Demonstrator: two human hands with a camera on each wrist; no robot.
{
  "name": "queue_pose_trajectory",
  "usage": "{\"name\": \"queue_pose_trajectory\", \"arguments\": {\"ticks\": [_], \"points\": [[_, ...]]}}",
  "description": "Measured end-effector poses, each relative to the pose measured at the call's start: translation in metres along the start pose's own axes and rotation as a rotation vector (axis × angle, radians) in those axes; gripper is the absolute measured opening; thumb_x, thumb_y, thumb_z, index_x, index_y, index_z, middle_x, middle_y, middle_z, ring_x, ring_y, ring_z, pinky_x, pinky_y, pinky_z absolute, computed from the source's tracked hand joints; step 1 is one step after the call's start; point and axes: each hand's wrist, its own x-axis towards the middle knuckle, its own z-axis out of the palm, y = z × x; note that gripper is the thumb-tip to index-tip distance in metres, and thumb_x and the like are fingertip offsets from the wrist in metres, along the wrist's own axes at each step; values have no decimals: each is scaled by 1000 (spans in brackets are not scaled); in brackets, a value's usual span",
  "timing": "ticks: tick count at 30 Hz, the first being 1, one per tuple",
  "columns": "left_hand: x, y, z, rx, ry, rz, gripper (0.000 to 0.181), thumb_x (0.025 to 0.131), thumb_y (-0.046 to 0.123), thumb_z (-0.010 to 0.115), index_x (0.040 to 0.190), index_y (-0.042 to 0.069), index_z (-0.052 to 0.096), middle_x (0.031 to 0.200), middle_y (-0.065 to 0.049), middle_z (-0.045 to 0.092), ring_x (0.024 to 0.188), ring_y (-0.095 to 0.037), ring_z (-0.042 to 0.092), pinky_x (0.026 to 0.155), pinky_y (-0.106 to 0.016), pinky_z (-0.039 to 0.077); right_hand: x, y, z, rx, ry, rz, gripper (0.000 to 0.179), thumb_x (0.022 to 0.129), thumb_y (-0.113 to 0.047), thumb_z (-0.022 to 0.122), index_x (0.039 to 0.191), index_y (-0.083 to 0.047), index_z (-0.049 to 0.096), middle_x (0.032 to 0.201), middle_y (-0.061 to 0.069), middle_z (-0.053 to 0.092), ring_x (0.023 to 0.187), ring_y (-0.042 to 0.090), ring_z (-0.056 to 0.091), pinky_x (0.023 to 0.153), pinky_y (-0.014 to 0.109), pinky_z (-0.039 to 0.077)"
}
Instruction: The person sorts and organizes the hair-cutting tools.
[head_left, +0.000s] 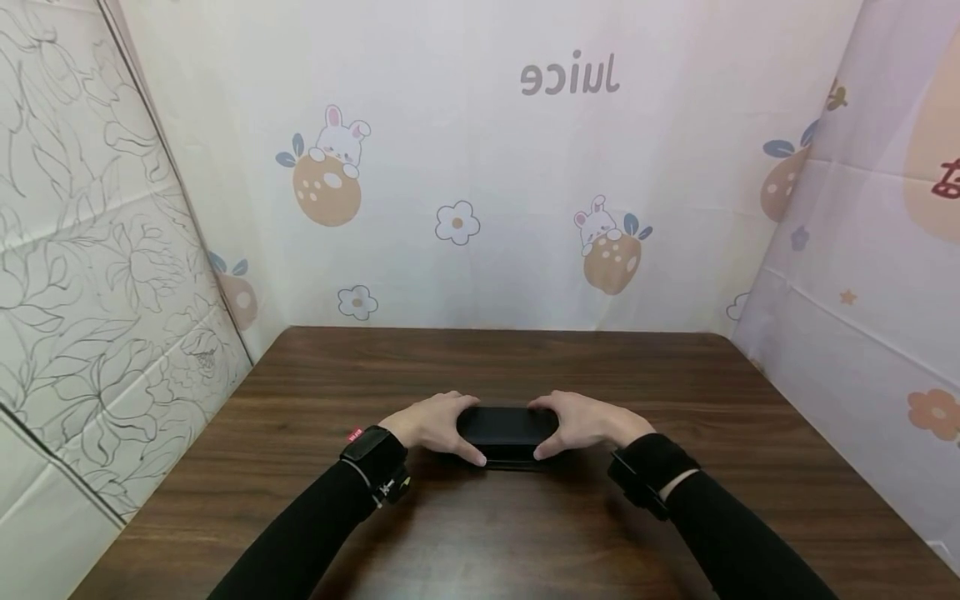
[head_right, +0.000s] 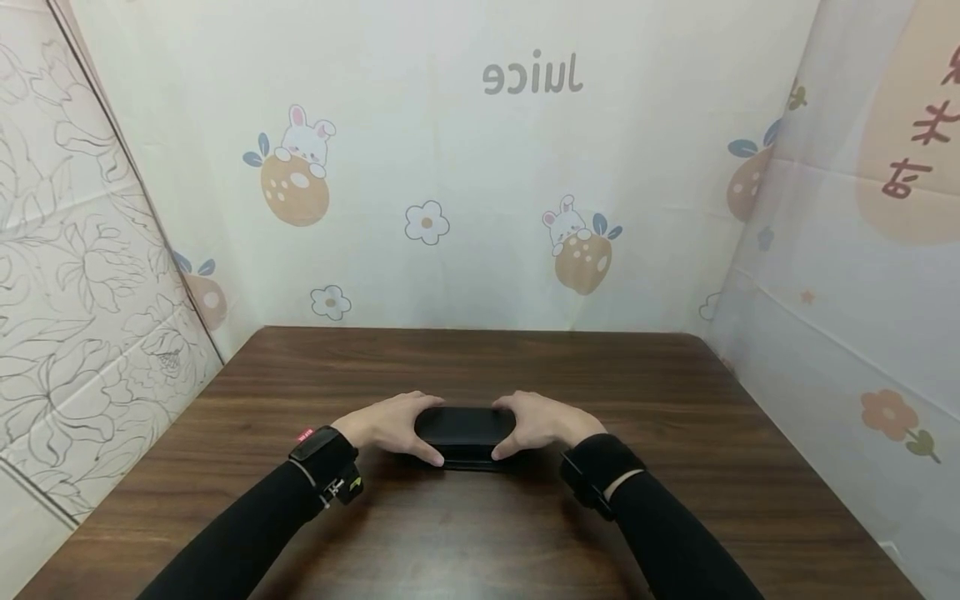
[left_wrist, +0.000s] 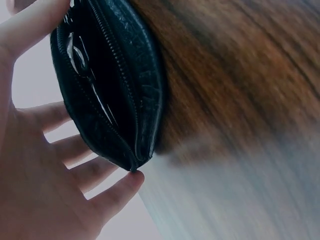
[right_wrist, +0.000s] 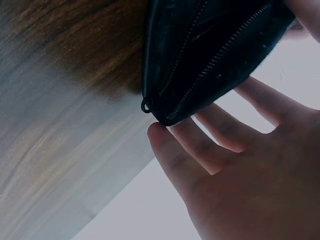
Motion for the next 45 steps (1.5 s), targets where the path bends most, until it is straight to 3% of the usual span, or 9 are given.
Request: {"name": "queue_pose_trajectory", "arguments": {"ticks": [6,16,32,45], "points": [[1,1,4,38,7,-1,97,73,56,88,153,21,46,151,-7,46,139,-32,43,106,-52,42,0,-3,3,-41,-2,13,86,78,-42,86,149,-10,50,135,10,53,116,26,52,99,50,43],[1,4,7,96,41,-2,90,76,53,86,152,21,48,142,-6,53,129,-28,50,100,-47,45,-1,-10,10,-152,25,68,86,77,-41,87,151,-18,49,141,10,49,123,29,49,96,54,46],[0,11,11,138,25,-11,88,79,48,83,154,20,44,144,-8,50,129,-28,48,100,-44,45,-1,-15,16,-228,45,39,86,77,-38,89,151,-19,49,143,11,51,127,32,48,98,54,46],[5,15,15,215,43,21,93,79,56,82,154,17,43,145,-7,51,132,-28,48,108,-46,40,-4,-15,20,-272,83,39,85,77,-38,88,150,-20,50,139,9,53,122,29,51,95,52,47]]}}
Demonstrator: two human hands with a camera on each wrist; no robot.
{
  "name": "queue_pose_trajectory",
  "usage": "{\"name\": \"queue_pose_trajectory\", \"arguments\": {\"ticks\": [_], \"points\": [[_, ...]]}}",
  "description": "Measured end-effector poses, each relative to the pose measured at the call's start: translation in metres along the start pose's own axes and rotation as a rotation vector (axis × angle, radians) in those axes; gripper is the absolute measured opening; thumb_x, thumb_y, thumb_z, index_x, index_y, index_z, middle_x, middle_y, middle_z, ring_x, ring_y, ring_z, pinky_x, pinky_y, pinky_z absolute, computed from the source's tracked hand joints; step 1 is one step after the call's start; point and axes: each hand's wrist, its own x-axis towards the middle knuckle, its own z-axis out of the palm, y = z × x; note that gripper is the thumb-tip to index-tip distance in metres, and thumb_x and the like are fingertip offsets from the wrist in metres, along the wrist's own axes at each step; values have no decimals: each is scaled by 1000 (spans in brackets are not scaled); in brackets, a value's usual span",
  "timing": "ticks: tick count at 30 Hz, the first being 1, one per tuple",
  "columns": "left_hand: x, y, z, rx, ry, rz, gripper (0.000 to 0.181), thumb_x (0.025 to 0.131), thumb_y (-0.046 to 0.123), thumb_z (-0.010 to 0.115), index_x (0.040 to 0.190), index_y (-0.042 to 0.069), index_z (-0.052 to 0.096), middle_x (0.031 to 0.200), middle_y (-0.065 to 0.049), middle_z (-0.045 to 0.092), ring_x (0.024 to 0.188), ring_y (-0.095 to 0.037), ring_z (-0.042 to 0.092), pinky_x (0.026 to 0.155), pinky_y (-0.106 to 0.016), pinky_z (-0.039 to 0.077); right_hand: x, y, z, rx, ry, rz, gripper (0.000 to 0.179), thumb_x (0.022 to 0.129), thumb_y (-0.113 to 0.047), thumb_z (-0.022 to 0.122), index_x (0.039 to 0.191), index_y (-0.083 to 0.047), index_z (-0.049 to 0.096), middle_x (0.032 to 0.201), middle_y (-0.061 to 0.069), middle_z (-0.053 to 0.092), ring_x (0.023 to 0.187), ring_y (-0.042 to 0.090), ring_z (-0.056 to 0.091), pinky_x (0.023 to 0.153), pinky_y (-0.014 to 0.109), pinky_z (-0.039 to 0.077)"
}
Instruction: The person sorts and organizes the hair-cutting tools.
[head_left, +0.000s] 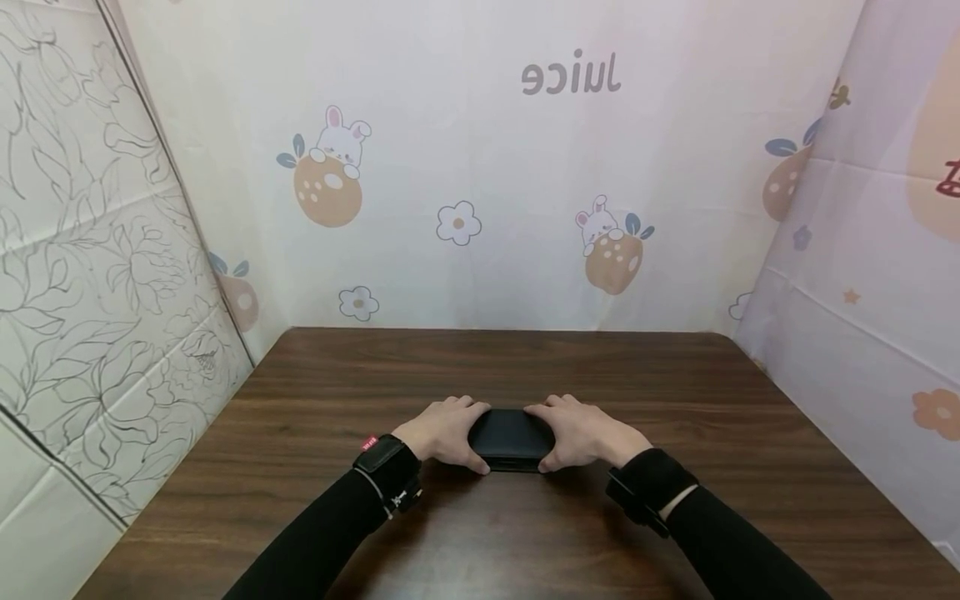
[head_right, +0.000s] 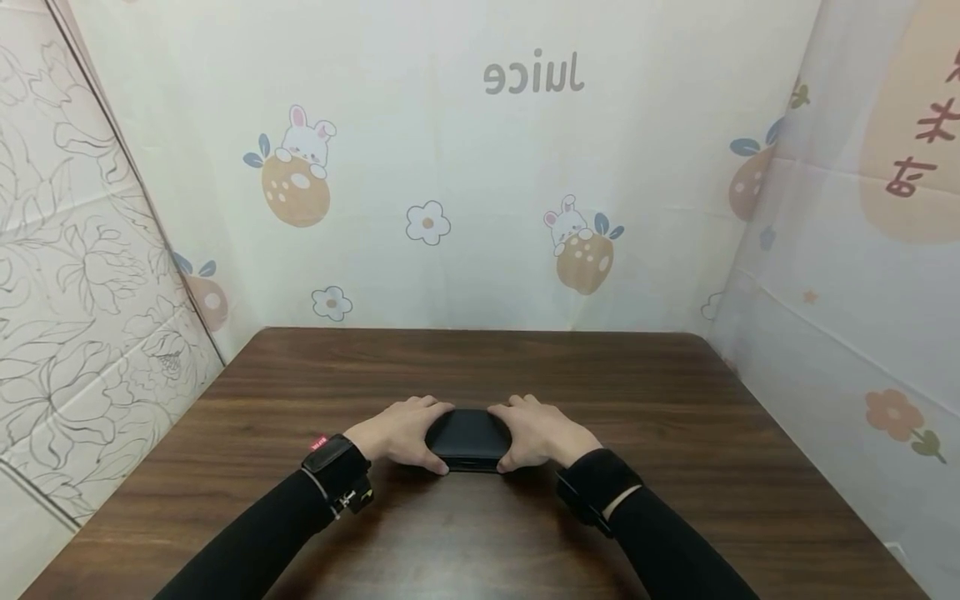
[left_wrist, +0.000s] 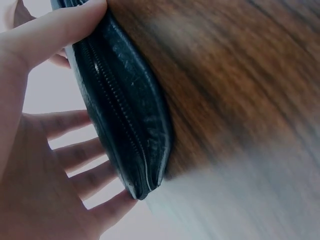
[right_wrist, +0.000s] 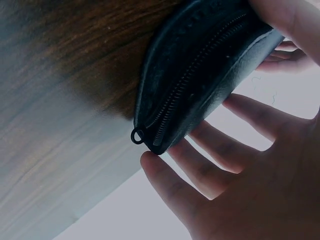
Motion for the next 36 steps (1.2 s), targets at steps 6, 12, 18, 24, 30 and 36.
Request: {"name": "queue_pose_trajectory", "arguments": {"ticks": [6,12,18,24,30,36], "points": [[3,7,2,16,-4,8,95,79,58,80,156,18,41,147,-6,50,133,-28,47,112,-48,36,-2,-1,0,-6,7,4,85,77,-38,88,150,-19,50,141,10,52,122,29,50,94,52,47],[7,15,1,50,-5,8,94,80,61,78,155,16,42,146,-6,51,133,-27,48,113,-47,35,-4,-1,1,-19,11,11,85,77,-38,88,150,-18,51,141,10,52,120,28,51,93,52,47],[10,22,3,101,-7,5,96,82,65,74,156,15,40,149,-6,49,135,-27,48,113,-51,35,-4,-1,2,-11,26,-7,83,77,-37,87,149,-17,52,138,9,54,118,28,51,91,52,48],[12,27,4,113,-6,8,94,81,65,74,154,15,43,147,-4,51,134,-26,48,111,-50,37,-3,-1,4,-7,23,-13,83,77,-37,87,149,-16,52,138,9,54,117,28,51,90,52,48],[16,28,4,140,4,11,90,81,65,74,151,17,46,141,-3,53,128,-24,51,106,-48,42,-2,0,3,-11,29,-12,82,77,-38,87,149,-17,52,137,8,55,115,26,51,89,51,48],[17,31,5,152,2,6,90,80,64,75,152,17,46,142,-4,53,128,-25,51,103,-49,43,-5,0,5,-14,33,-25,82,79,-36,85,150,-14,51,139,11,54,119,29,50,89,52,48]]}}
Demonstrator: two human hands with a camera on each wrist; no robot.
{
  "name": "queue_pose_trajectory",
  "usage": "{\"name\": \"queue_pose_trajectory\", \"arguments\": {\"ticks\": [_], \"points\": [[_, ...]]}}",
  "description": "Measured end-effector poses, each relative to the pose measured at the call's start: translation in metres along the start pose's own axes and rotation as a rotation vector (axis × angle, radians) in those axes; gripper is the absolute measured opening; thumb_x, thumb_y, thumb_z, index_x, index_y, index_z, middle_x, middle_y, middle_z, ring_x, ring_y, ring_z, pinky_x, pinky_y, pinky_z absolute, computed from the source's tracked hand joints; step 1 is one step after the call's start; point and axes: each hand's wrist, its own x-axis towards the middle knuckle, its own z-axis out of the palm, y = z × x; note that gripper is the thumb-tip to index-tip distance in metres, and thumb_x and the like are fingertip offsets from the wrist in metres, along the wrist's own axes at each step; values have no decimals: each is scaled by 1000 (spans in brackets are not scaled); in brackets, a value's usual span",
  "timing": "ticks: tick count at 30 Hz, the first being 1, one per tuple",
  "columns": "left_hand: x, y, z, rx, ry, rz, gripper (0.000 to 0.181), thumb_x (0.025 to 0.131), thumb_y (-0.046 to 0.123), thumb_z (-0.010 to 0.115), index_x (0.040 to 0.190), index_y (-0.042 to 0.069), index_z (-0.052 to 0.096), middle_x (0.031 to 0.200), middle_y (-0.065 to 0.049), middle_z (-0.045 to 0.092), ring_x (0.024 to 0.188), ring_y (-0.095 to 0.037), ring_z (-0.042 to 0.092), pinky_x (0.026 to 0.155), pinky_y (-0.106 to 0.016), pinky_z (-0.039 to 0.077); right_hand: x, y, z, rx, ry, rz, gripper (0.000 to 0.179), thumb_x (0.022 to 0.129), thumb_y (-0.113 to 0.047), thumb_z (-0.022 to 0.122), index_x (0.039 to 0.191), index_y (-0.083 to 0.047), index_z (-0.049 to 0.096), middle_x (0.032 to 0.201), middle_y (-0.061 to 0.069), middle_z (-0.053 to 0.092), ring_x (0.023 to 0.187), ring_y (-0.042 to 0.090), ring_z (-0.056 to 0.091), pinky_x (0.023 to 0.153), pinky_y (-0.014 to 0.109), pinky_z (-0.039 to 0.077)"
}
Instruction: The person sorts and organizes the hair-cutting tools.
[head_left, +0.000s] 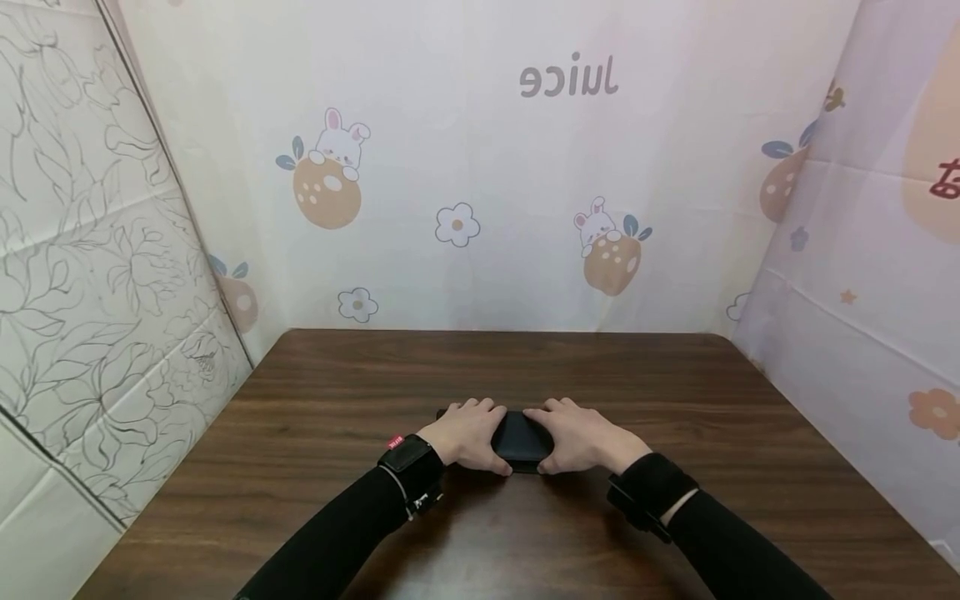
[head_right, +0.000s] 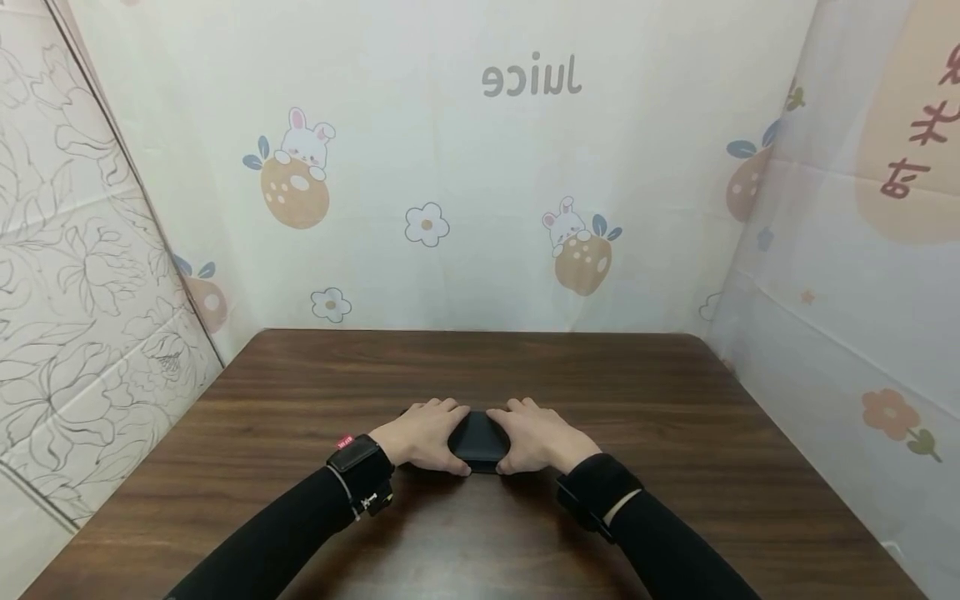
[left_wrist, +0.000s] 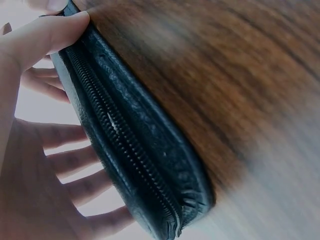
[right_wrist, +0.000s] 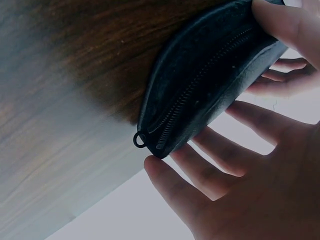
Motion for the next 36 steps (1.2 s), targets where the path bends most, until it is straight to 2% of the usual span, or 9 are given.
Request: {"name": "queue_pose_trajectory", "arguments": {"ticks": [10,16,22,25,28,31,36], "points": [[2,0,-2,4,-22,-6,90,82,63,74,153,18,44,146,-5,50,130,-25,50,101,-49,44,-2,0,0,15,17,-12,85,79,-39,85,151,-13,49,142,11,52,124,31,48,91,55,48],[0,0,-4,-16,-22,-4,90,81,62,76,153,17,45,146,-5,51,131,-25,49,103,-51,43,-6,9,-5,109,-19,-1,92,80,-46,85,154,-12,44,149,14,46,130,33,46,92,57,47],[0,1,-3,-26,-18,-6,90,81,61,77,153,17,45,147,-6,51,131,-26,49,105,-51,42,-10,24,-13,212,-36,-13,87,83,-46,81,152,-6,45,149,18,46,128,34,48,97,55,45],[0,2,-3,-18,-12,-11,90,82,61,77,153,17,45,148,-6,50,133,-26,49,105,-50,42,-13,32,-18,273,-24,-8,77,90,-39,76,150,-3,46,147,19,48,126,34,52,100,53,45],[-1,2,-4,-15,-11,-9,89,83,60,76,154,17,44,150,-6,48,135,-27,47,106,-50,41,-16,40,-24,296,-6,2,59,96,-21,68,146,2,48,143,21,52,125,37,55,101,54,45],[-2,3,-5,-23,-18,-6,89,83,59,76,155,17,43,151,-7,47,136,-27,46,107,-50,41,-19,47,-26,295,11,20,46,96,-5,62,140,6,53,137,21,56,124,39,56,101,54,46],[-4,3,-4,-35,-29,-11,90,84,58,76,156,17,42,153,-7,46,138,-28,45,108,-50,39,-18,54,-20,275,13,32,41,93,-1,64,132,8,58,125,19,63,118,37,60,96,52,50]]}}
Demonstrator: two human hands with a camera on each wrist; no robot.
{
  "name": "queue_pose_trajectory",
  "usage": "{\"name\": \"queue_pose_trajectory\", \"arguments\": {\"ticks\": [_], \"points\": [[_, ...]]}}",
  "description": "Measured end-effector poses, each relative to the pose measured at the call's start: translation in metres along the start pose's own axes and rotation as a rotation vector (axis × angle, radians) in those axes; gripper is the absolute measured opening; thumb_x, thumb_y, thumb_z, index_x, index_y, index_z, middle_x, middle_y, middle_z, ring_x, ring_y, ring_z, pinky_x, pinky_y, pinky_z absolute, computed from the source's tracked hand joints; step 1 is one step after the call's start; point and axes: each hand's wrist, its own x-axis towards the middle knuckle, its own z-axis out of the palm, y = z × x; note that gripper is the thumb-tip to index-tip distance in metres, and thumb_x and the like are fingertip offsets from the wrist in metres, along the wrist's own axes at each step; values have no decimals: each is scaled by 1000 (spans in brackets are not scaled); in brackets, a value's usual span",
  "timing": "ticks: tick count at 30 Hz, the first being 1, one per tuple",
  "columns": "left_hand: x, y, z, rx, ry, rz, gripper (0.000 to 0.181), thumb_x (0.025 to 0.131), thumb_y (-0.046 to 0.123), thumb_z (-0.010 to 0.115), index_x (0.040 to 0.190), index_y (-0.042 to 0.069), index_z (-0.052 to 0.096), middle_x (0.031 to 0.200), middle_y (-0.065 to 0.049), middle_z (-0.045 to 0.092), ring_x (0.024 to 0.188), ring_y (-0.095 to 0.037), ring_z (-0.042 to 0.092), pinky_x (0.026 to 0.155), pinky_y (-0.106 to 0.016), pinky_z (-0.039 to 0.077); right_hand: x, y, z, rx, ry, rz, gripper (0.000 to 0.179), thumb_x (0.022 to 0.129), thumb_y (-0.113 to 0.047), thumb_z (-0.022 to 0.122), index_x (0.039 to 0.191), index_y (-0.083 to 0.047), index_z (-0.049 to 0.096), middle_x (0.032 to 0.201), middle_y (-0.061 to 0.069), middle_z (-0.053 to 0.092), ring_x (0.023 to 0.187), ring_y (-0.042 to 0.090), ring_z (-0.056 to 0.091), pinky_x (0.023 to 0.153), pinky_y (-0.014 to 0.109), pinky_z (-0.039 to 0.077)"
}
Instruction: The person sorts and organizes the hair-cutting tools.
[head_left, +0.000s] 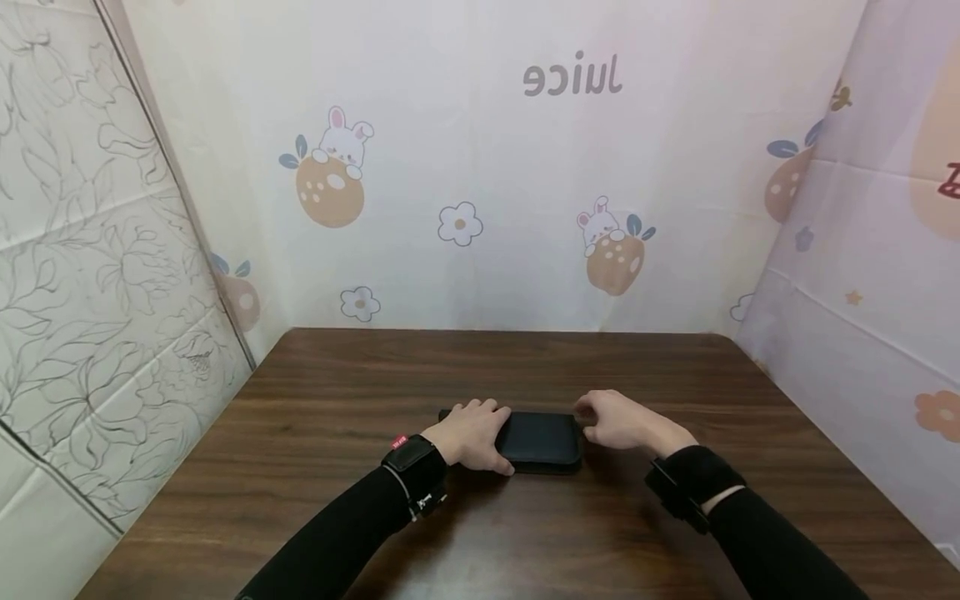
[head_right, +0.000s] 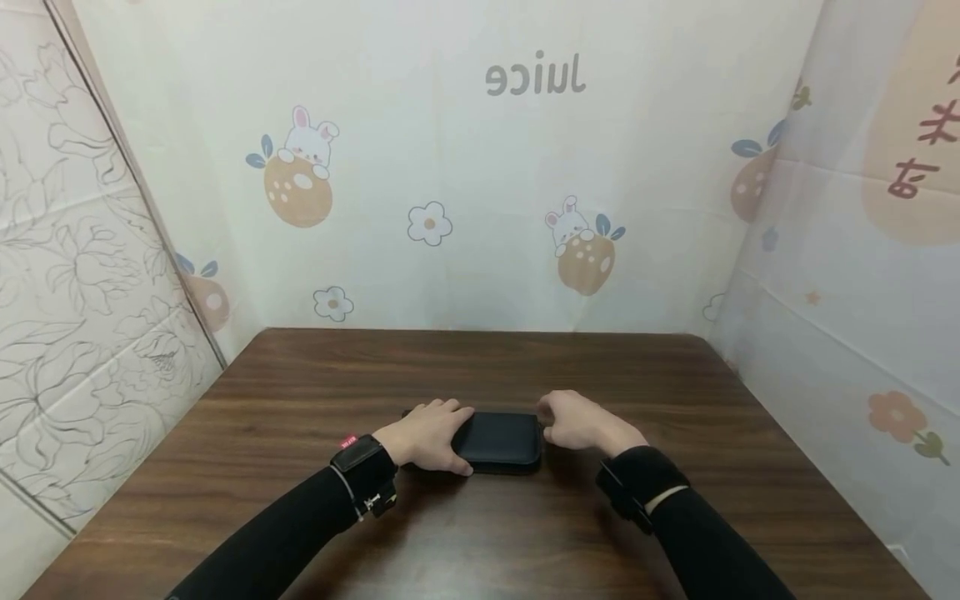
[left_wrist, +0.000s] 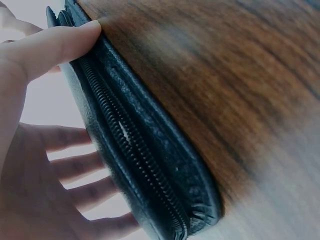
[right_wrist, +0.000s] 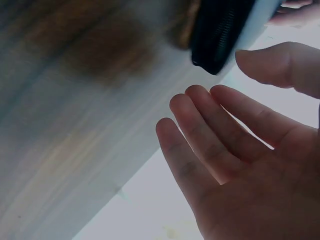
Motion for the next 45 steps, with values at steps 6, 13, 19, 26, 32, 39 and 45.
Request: {"name": "queue_pose_trajectory", "arguments": {"ticks": [6,13,19,26,32,39,45], "points": [[-1,0,2,-3,2,2,90,83,58,77,155,16,43,151,-7,47,136,-28,46,107,-49,40,6,8,9,-18,4,25,33,92,-4,68,123,5,66,114,13,67,104,29,64,87,49,53],[0,0,0,1,6,-3,91,82,59,78,154,16,44,151,-7,47,136,-28,47,107,-50,41,10,8,9,-33,12,37,23,91,-2,68,113,3,71,102,9,68,89,20,63,78,43,54],[0,-1,-2,-2,-4,-4,90,83,58,77,155,16,43,152,-7,46,137,-28,46,107,-50,40,17,4,10,-68,40,49,19,89,0,66,108,3,71,98,10,68,84,20,62,76,42,54],[0,0,-3,-15,-16,-6,90,83,58,78,155,16,42,152,-8,46,137,-29,45,108,-51,39,24,-1,12,-90,64,90,21,87,4,64,107,6,71,100,16,69,84,22,64,77,44,56],[2,-1,-3,-9,-15,-6,91,82,58,78,155,16,43,151,-7,46,135,-28,46,108,-50,40,27,-2,12,-91,79,108,15,88,3,64,101,3,71,92,11,67,76,20,61,70,39,54],[3,-2,-4,-7,-24,-6,91,83,58,77,156,16,41,153,-7,45,137,-28,46,108,-50,40,27,-3,12,-86,78,114,14,88,2,64,100,1,70,89,9,64,73,19,58,67,36,52],[3,-2,-3,7,-25,-12,91,83,59,77,156,17,41,152,-7,45,136,-28,46,108,-50,40,27,-2,14,-129,89,118,16,87,-1,65,102,0,70,91,9,64,74,19,58,69,38,52]]}}
